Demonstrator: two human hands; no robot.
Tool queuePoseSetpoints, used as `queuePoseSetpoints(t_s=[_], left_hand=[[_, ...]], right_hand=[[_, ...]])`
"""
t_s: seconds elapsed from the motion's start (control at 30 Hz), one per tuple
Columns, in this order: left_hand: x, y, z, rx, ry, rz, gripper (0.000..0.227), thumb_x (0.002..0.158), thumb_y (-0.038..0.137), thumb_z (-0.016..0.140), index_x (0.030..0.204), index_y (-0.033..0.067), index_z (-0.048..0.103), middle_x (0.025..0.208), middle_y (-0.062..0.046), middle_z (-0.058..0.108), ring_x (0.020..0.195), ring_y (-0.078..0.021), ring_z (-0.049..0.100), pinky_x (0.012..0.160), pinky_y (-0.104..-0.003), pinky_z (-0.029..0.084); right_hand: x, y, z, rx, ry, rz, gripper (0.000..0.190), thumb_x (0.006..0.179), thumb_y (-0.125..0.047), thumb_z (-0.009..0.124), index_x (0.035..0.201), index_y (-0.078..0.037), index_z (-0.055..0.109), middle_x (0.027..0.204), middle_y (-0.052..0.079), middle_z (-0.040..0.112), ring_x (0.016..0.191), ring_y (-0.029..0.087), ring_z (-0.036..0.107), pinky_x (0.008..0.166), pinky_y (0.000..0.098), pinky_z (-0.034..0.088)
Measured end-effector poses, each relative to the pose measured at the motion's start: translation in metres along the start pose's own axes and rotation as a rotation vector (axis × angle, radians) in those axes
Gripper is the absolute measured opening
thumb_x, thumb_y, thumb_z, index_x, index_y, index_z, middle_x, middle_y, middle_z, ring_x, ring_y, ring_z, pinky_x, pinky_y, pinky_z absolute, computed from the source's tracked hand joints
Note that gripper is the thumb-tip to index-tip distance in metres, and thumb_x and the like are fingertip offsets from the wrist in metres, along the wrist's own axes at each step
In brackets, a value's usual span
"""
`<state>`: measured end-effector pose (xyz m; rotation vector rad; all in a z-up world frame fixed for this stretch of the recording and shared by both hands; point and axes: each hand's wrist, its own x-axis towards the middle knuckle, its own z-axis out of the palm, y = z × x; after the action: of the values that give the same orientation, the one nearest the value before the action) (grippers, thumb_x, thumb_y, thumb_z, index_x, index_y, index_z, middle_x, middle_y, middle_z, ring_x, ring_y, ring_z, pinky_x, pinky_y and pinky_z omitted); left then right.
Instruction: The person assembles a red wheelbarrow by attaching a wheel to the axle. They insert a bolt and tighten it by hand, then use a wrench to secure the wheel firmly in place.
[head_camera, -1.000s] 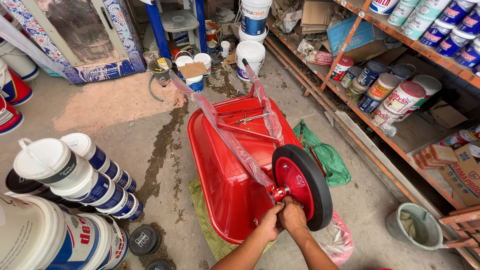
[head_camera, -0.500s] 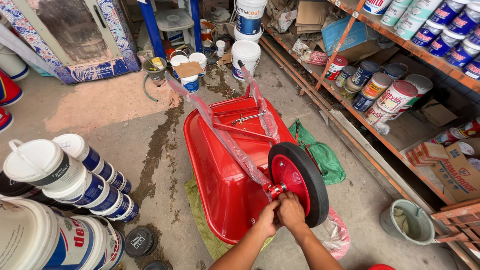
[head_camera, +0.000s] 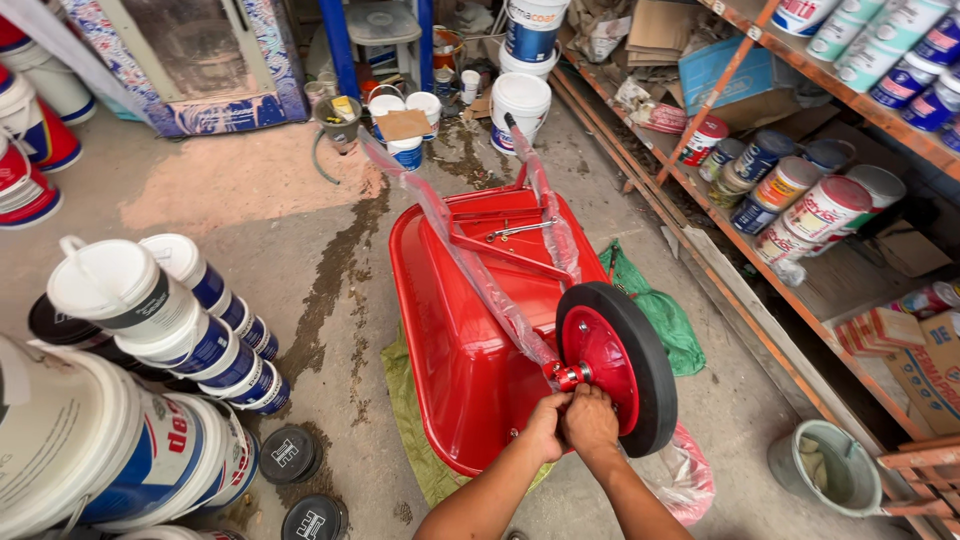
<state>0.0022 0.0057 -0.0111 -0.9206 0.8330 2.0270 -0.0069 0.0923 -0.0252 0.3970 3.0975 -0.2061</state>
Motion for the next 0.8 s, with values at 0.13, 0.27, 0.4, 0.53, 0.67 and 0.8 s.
queuePoseSetpoints(t_s=[0.13,0.27,0.4,0.53,0.67,0.8], left_hand=[[-0.002,0.003,0.002,-0.01,-0.003,0.006,0.014,0.069,0.028,0.067,0.073,0.0161,0.06,0.064,0.0,0.059,0.058,-0.0149,0.056,0.048,-0.024,0.046],[-0.006,0.004,0.005,0.005,-0.023,0.005,0.017,0.07,0.031,0.069,0.076,0.0168,0.061,0.068,0.0,0.061,0.063,-0.015,0.058,0.053,-0.025,0.048],[-0.017,0.005,0.008,0.092,-0.001,0.023,0.023,0.07,0.035,0.07,0.084,0.0173,0.063,0.077,-0.001,0.066,0.073,-0.0159,0.062,0.063,-0.028,0.053],[-0.028,0.007,0.008,0.147,0.012,0.043,0.025,0.071,0.04,0.07,0.081,0.0188,0.062,0.075,0.001,0.064,0.072,-0.0144,0.06,0.065,-0.027,0.047],[-0.033,0.009,0.005,0.202,0.058,0.057,0.031,0.071,0.041,0.07,0.092,0.0187,0.064,0.084,-0.001,0.066,0.075,-0.0181,0.062,0.069,-0.032,0.049],[-0.047,0.012,0.011,0.209,0.106,0.074,0.03,0.073,0.039,0.067,0.092,0.016,0.064,0.08,-0.003,0.067,0.071,-0.0184,0.062,0.062,-0.031,0.052]], right_hand=[[-0.006,-0.001,-0.016,0.049,-0.065,0.015,0.024,0.081,-0.02,0.038,0.098,-0.007,0.05,0.102,0.014,0.056,0.102,0.035,0.05,0.083,0.0471,0.043],[-0.013,-0.002,-0.036,0.158,-0.108,0.027,0.022,0.078,-0.021,0.043,0.094,-0.011,0.053,0.103,0.013,0.055,0.102,0.034,0.05,0.084,0.0472,0.042],[-0.016,-0.008,-0.057,0.21,-0.148,0.061,0.025,0.078,-0.022,0.043,0.097,-0.013,0.057,0.103,0.012,0.056,0.102,0.033,0.052,0.084,0.0463,0.043],[-0.014,-0.007,-0.056,0.213,-0.14,0.048,0.021,0.076,-0.022,0.043,0.089,-0.012,0.056,0.1,0.011,0.057,0.099,0.032,0.053,0.08,0.0463,0.044],[-0.009,0.0,-0.036,0.184,-0.108,0.013,0.02,0.078,-0.025,0.043,0.088,-0.011,0.054,0.1,0.011,0.057,0.099,0.033,0.053,0.08,0.0458,0.044],[-0.004,0.0,-0.023,0.169,-0.109,0.025,0.025,0.083,-0.026,0.038,0.092,-0.008,0.053,0.103,0.015,0.057,0.102,0.035,0.051,0.086,0.0469,0.042]])
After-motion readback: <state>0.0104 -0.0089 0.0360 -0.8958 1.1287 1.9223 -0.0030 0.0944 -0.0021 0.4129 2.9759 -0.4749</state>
